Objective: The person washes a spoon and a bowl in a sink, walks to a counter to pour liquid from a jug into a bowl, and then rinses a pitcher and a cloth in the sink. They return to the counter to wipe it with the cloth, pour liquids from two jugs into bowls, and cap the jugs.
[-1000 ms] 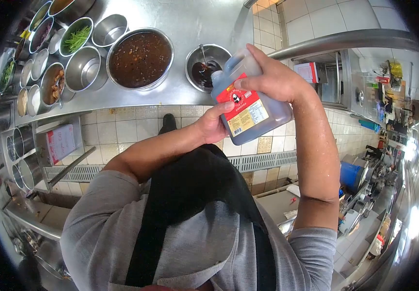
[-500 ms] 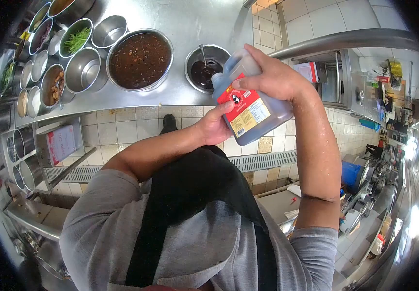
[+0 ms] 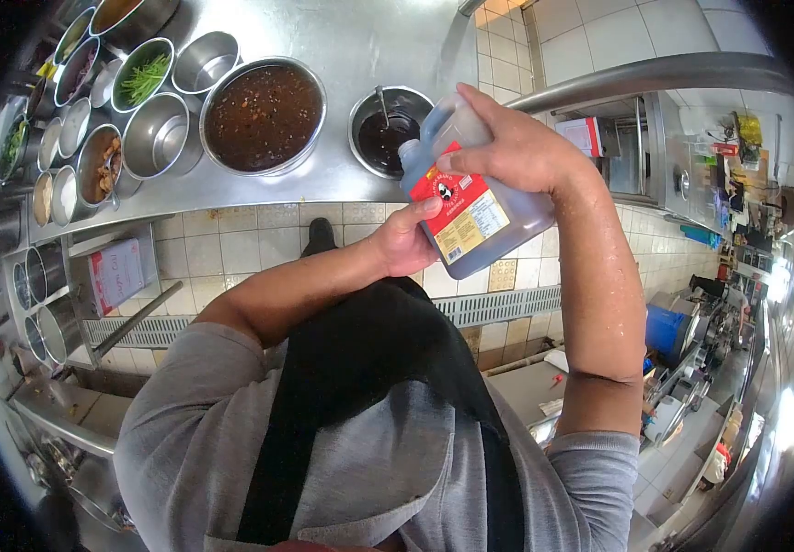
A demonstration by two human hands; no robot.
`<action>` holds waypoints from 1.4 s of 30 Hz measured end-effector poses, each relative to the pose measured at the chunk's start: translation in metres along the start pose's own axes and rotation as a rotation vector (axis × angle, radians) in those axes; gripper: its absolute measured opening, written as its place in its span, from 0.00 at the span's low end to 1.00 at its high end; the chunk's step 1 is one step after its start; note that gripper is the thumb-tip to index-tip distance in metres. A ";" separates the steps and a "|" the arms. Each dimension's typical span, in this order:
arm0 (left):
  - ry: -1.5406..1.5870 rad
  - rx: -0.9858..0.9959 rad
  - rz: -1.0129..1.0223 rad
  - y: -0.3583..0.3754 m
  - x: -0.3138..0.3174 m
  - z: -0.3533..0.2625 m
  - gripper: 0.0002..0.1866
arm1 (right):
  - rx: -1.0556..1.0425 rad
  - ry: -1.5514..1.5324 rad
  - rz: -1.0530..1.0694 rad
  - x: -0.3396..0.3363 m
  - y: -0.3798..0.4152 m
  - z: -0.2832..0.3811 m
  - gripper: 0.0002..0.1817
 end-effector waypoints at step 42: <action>-0.686 0.017 -0.241 0.008 -0.016 -0.040 0.40 | -0.019 -0.634 -0.494 0.013 0.046 -0.066 0.17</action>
Point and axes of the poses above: each hand's wrist, its own y-axis away from the middle knuckle, its own x-axis out of the palm, z = x × y, the point moved 8 cm from there along -y, towards the middle knuckle, and after that the axes turned 6 degrees about -x, right-handed, at the moved point
